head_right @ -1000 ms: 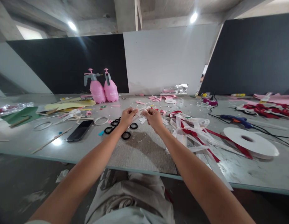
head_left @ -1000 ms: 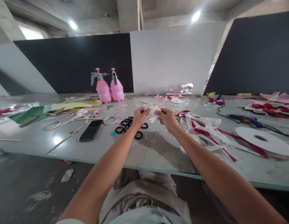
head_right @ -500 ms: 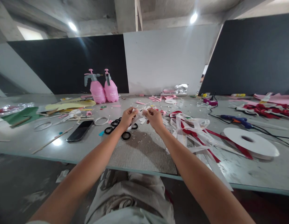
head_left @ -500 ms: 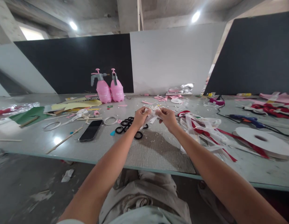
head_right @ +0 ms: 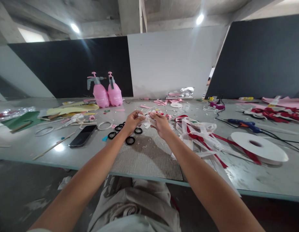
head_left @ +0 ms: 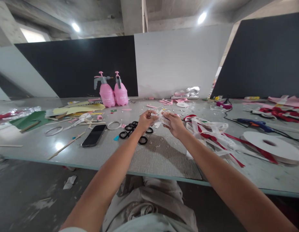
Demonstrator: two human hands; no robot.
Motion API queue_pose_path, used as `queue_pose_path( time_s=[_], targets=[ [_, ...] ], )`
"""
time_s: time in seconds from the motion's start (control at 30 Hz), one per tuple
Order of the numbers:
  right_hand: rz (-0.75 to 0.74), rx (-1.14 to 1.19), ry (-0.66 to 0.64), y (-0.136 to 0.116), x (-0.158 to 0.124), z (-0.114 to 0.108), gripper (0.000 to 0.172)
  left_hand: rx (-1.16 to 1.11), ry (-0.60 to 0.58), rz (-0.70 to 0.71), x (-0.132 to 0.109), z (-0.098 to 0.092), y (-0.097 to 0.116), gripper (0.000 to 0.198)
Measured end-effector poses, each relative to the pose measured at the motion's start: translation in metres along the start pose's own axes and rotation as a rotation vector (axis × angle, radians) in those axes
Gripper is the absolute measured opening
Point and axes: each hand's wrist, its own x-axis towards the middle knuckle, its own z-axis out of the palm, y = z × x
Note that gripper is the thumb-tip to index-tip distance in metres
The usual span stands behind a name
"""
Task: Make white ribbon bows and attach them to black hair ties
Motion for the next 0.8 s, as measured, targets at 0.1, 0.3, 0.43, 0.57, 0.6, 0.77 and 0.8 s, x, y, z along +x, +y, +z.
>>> queue_pose_path(
  time_s=[0.1, 0.3, 0.43, 0.57, 0.6, 0.77, 0.8],
  targets=[
    [-0.066, -0.040, -0.021, 0.002, 0.001, 0.002, 0.036, -0.025, 0.010, -0.008, 0.000, 0.000, 0.000, 0.037],
    [-0.119, -0.057, 0.084, 0.003, 0.005, 0.000, 0.035, -0.114, -0.053, -0.108, 0.000, -0.003, 0.000, 0.032],
    [-0.055, -0.070, 0.034, -0.001, 0.001, 0.000, 0.034, -0.081, -0.011, -0.071, -0.001, -0.002, 0.002, 0.035],
    [-0.044, -0.195, -0.094, -0.001, -0.005, 0.003, 0.034, -0.030, 0.011, -0.040, -0.001, 0.000, 0.004, 0.033],
    [-0.054, -0.220, -0.103, 0.000, -0.005, 0.004, 0.033, -0.023, 0.004, -0.029, -0.001, 0.000, 0.005, 0.034],
    [-0.118, -0.261, -0.112, 0.005, -0.001, 0.004, 0.035, 0.055, 0.011, 0.003, -0.001, 0.001, 0.003, 0.034],
    [-0.141, -0.273, -0.104, 0.005, 0.000, 0.004, 0.035, 0.065, 0.015, 0.002, -0.001, 0.002, 0.002, 0.033]
  ],
)
